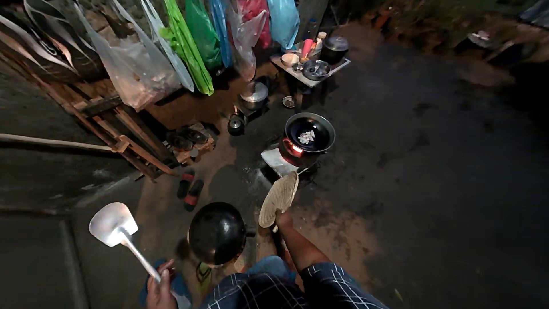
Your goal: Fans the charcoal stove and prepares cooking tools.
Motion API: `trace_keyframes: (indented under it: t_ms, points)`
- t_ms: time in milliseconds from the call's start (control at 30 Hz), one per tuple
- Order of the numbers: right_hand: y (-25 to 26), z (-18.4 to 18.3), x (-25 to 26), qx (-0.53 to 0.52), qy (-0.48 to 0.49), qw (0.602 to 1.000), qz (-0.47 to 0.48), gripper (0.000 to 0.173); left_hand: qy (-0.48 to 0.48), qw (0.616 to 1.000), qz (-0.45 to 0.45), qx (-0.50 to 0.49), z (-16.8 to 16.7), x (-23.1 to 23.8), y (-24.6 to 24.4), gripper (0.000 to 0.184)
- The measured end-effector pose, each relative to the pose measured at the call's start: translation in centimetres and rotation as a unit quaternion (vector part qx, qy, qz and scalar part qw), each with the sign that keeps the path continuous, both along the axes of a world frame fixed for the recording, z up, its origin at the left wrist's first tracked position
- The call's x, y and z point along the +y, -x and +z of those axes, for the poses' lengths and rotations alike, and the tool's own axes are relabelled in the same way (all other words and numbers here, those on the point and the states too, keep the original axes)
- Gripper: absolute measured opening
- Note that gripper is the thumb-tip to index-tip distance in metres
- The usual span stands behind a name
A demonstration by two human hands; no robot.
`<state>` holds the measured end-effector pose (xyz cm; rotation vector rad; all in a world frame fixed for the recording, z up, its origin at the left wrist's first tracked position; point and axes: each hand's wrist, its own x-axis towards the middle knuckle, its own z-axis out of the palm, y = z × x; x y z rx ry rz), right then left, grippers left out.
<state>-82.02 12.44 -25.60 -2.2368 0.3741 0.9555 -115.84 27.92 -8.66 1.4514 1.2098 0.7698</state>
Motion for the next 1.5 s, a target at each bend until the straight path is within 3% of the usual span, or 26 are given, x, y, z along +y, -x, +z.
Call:
trace_keyframes:
  t_ms: [100, 200, 333, 467, 700, 833, 1200, 1333, 1500]
  points:
    - [0.0, 0.3, 0.0, 0.0, -0.002, 0.999, 0.033, 0.055, -0.003, 1.0, -0.005, 0.004, 0.0, -0.1, 0.0, 0.038]
    - [0.0, -0.3, -0.2, 0.003, 0.01, 1.0, -0.011, 0.055, -0.004, 1.0, -0.002, -0.002, 0.1, -0.2, -0.3, 0.037]
    - [0.3, 0.1, -0.1, 0.008, -0.008, 0.999, 0.03, 0.053, 0.001, 1.0, 0.0, -0.012, -0.1, -0.2, -0.3, 0.036]
    - [0.1, -0.8, -0.2, 0.007, -0.012, 0.999, -0.041, 0.052, 0.0, 1.0, -0.001, -0.004, -0.3, -0.2, -0.5, 0.036]
    - [0.1, -0.9, -0.1, 0.007, -0.004, 0.999, -0.04, 0.053, 0.003, 1.0, -0.005, -0.001, -0.1, -0.3, -0.9, 0.037]
    - [0.3, -0.1, 0.3, -0.003, -0.02, 1.0, 0.01, 0.052, -0.002, 1.0, -0.015, 0.005, -0.1, -0.1, -0.8, 0.038]
    - [0.2, -0.6, -0.7, -0.002, -0.019, 0.999, -0.03, 0.053, 0.01, 1.0, 0.004, 0.007, 0.1, -0.4, -1.0, 0.036]
    - [0.5, 0.0, -0.2, -0.003, -0.017, 1.0, 0.018, 0.054, 0.014, 1.0, 0.003, 0.004, 0.1, -0.6, -0.9, 0.036]
    - [0.4, 0.0, 0.1, 0.011, 0.001, 1.0, -0.028, 0.054, 0.011, 1.0, -0.004, 0.003, 0.0, -0.7, -0.9, 0.037]
